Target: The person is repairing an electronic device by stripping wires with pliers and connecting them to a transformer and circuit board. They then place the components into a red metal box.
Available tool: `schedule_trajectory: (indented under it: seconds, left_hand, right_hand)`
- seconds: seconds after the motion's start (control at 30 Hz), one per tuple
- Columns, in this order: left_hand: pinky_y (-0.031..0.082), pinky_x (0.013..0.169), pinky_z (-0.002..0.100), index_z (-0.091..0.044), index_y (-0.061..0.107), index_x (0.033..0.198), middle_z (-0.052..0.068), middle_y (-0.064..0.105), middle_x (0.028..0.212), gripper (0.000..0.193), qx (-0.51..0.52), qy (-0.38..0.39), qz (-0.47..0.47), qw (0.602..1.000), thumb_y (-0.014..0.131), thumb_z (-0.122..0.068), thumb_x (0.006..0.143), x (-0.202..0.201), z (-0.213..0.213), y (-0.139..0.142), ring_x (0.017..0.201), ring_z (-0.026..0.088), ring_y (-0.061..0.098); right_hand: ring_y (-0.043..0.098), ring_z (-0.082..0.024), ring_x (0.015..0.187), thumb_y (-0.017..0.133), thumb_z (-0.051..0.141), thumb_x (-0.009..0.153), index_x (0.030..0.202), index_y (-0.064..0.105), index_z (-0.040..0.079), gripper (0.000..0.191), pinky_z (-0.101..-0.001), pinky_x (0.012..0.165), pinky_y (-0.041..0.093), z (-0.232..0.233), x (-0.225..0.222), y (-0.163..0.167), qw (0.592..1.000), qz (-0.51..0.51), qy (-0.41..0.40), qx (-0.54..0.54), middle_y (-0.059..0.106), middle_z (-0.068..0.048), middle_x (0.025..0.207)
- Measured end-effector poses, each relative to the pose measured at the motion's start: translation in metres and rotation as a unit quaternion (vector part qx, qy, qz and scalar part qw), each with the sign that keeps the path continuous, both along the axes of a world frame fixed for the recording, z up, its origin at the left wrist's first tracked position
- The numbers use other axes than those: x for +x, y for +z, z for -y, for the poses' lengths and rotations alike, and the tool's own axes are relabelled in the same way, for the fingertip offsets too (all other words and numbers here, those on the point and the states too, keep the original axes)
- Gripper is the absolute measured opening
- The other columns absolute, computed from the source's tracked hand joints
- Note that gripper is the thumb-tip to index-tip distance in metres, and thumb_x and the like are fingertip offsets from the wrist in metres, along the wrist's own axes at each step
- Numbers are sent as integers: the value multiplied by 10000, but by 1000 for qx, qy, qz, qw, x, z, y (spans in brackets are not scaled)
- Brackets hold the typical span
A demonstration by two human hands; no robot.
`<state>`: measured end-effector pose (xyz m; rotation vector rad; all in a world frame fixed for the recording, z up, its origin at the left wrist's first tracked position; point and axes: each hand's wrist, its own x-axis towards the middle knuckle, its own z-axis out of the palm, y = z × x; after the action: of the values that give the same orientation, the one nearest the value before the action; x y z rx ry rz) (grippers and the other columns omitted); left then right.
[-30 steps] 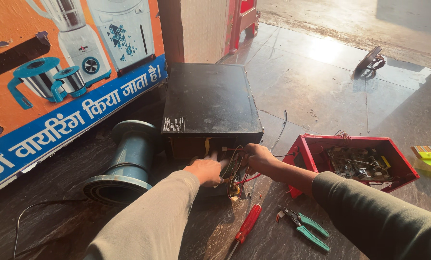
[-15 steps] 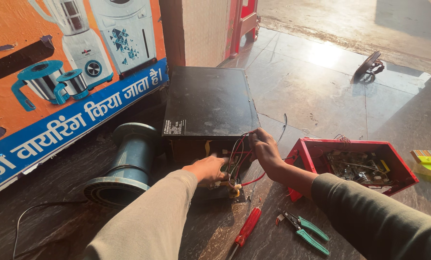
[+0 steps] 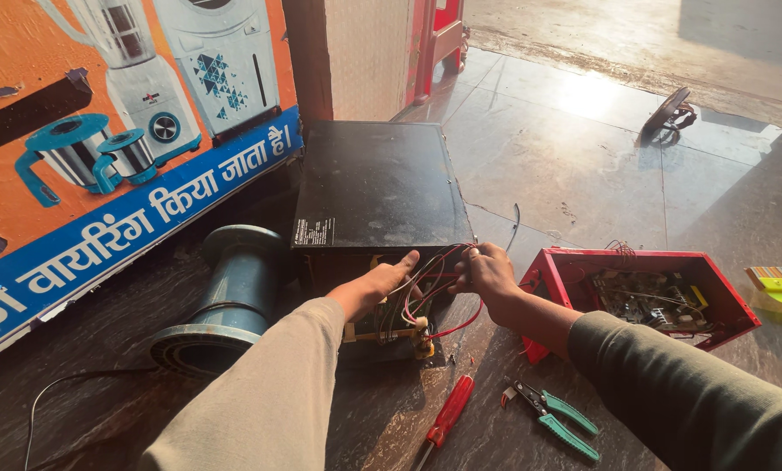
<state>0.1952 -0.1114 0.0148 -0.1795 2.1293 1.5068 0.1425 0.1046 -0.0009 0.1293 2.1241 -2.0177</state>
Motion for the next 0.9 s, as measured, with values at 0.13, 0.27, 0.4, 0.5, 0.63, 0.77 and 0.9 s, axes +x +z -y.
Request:
schedule_trajectory:
  seconds: [0.13,0.27,0.4,0.5,0.63,0.77,0.9]
  left_hand:
    - [516,856,401,-42,803,942,131,758,919,493,-1,-67,-95,993,657,-513,936,6,4,-6,915,234,694]
    - [533,865,416,-68,840,886,120,776,985,364,-88,-128,-119,981,723,-413,902,0,6,-19,946,217,689]
    - [526,909,392,-80,845,880,132,782,997,315,-136,-122,-152,971,716,-366,896,0,5,-30,981,234,708]
    - [555,904,406,-83,830,903,141,793,983,289,-138,-107,-159,972,702,-342,893,-1,2,-33,967,244,740]
    - [509,936,388,-108,830,957,105,763,987,267,-135,-137,-154,969,772,-344,848,-2,2,-28,965,201,700]
    - [496,893,412,-80,828,933,118,739,887,295,-37,-194,-122,973,813,-352,821,2,1,-21,866,199,653]
    - [522,844,388,-74,809,985,77,753,906,465,5,-151,-89,985,695,-513,883,2,2,-14,876,173,684]
  right_hand:
    - [654,-199,636,397,189,1070,1126,531,-18,253,-412,647,671,0,6,-6,998,24,59,-16,656,-163,945]
    - [642,-196,640,414,199,1057,1120,577,-13,275,-408,611,624,5,11,1,986,37,113,119,688,-177,972]
    - [671,-271,864,520,170,994,1149,571,11,228,-437,744,580,8,20,13,934,-65,139,323,694,-183,1039]
    - [623,-337,1076,673,163,898,1205,545,-15,377,-458,870,527,8,32,24,836,-271,126,461,649,-219,1125]
    - [595,-378,1108,702,127,739,1300,545,-27,602,-491,832,515,2,54,39,674,-507,167,511,643,-240,1209]
    - [632,-372,1103,686,166,851,1028,675,66,204,-503,880,526,10,63,38,676,-477,315,466,738,-143,1036]
    - [733,-366,951,555,232,985,1085,677,92,212,-502,822,566,14,68,33,705,-220,327,589,736,-180,943]
